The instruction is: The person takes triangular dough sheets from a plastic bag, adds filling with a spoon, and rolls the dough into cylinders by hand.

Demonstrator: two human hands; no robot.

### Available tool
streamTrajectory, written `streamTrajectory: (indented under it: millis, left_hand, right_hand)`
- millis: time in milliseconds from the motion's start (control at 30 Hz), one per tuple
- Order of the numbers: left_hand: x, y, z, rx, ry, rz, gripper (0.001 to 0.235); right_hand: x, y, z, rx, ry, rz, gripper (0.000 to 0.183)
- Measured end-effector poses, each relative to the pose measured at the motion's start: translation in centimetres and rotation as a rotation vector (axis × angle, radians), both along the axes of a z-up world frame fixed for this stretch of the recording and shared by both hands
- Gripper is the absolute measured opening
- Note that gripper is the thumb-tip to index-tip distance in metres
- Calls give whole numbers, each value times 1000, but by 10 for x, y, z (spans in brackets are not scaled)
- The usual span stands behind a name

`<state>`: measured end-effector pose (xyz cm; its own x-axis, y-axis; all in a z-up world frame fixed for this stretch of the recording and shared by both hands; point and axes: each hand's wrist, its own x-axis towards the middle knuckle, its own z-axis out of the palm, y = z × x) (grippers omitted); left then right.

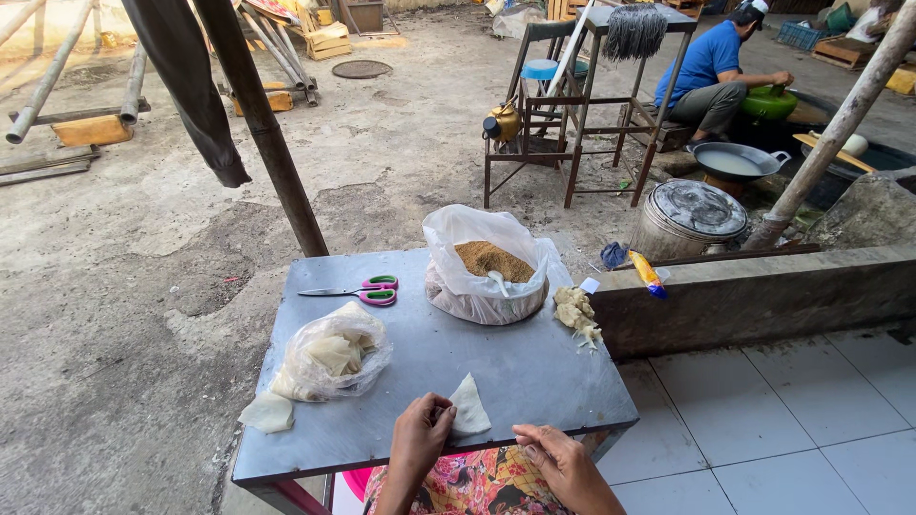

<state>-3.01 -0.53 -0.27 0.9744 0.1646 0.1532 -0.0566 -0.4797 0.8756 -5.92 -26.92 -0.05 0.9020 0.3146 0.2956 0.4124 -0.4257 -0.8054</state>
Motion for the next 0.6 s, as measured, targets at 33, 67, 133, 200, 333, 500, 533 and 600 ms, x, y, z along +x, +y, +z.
streamTrajectory:
  millis: [33, 67, 133, 200, 333, 500, 533, 600]
  left_hand:
    - [0, 0, 1, -11, 9, -2, 20]
    - [-1, -1, 2, -23, 19, -5, 21]
    - [-2, -1, 3, 7, 29, 1, 21]
    - [-2, 0, 5, 21, 30, 1, 21]
    - [-3, -1, 8, 19, 24, -8, 21]
    - [-4, -1, 10, 32, 74, -7, 21]
    - [-4, -1, 10, 29, 64, -9, 21]
    - [-3, -1, 10, 33, 72, -15, 20]
  right_hand:
    - [0, -1, 1, -4, 6, -4, 31]
    - [-1, -1, 1, -8, 14, -7, 30]
    - [-2, -3, 0, -10, 23, -7, 30]
    - [-3, -4, -1, -5, 25, -2, 31]
    - [-3, -5, -5, 24, 76, 12, 34]
    - [-4, -7, -3, -30, 128, -12, 34]
    - [-3, -6, -1, -40, 127, -21, 34]
    - [-3, -5, 2, -59, 128, -41, 34]
